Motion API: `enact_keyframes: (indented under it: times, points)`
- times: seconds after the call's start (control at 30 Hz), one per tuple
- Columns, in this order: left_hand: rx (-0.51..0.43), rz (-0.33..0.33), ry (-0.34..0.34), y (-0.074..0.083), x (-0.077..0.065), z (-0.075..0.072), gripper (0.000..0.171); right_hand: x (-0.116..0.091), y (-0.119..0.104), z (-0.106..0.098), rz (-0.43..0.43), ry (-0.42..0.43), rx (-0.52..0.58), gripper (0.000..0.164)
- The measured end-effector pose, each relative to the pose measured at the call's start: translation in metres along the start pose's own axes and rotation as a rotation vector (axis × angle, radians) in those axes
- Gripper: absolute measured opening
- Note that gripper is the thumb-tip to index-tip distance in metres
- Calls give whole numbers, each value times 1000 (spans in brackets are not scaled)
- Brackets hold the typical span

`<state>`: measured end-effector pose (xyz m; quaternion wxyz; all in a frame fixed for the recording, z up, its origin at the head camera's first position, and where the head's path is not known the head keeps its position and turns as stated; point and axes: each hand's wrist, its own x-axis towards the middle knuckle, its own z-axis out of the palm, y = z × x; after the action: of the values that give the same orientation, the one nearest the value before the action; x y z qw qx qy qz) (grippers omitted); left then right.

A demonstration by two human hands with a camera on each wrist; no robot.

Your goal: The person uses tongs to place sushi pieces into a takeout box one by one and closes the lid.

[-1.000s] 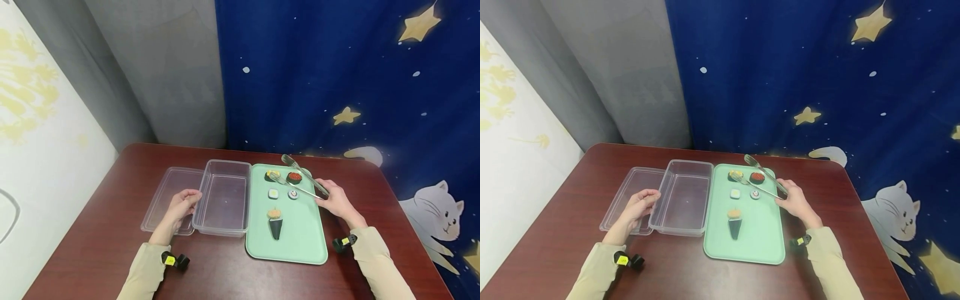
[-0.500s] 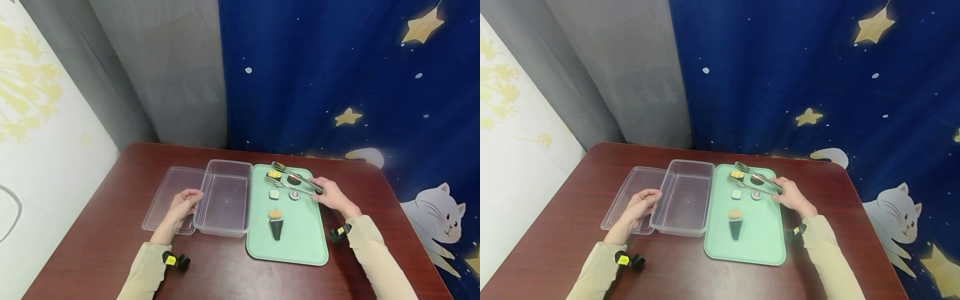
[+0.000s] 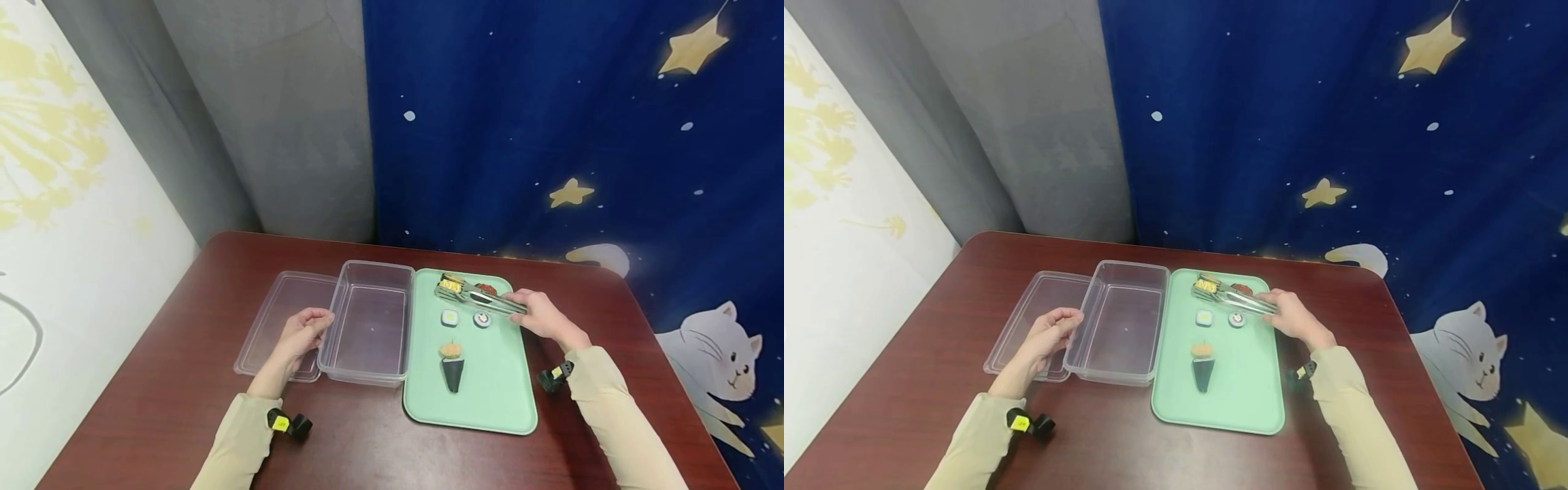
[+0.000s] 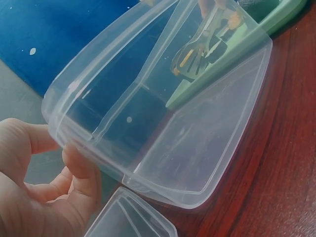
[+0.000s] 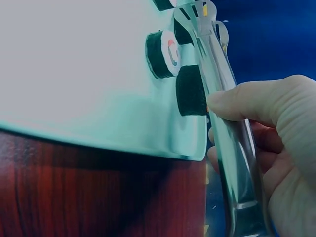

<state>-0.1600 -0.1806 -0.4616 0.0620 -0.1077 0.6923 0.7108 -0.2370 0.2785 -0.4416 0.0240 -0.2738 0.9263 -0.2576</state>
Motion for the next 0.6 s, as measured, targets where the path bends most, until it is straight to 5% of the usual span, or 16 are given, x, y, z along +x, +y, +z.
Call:
enact_keyframes:
  times: [0.6]
  points:
    - [10, -4, 9, 0, -1, 1, 19, -9, -4, 4, -7, 51, 24, 41]
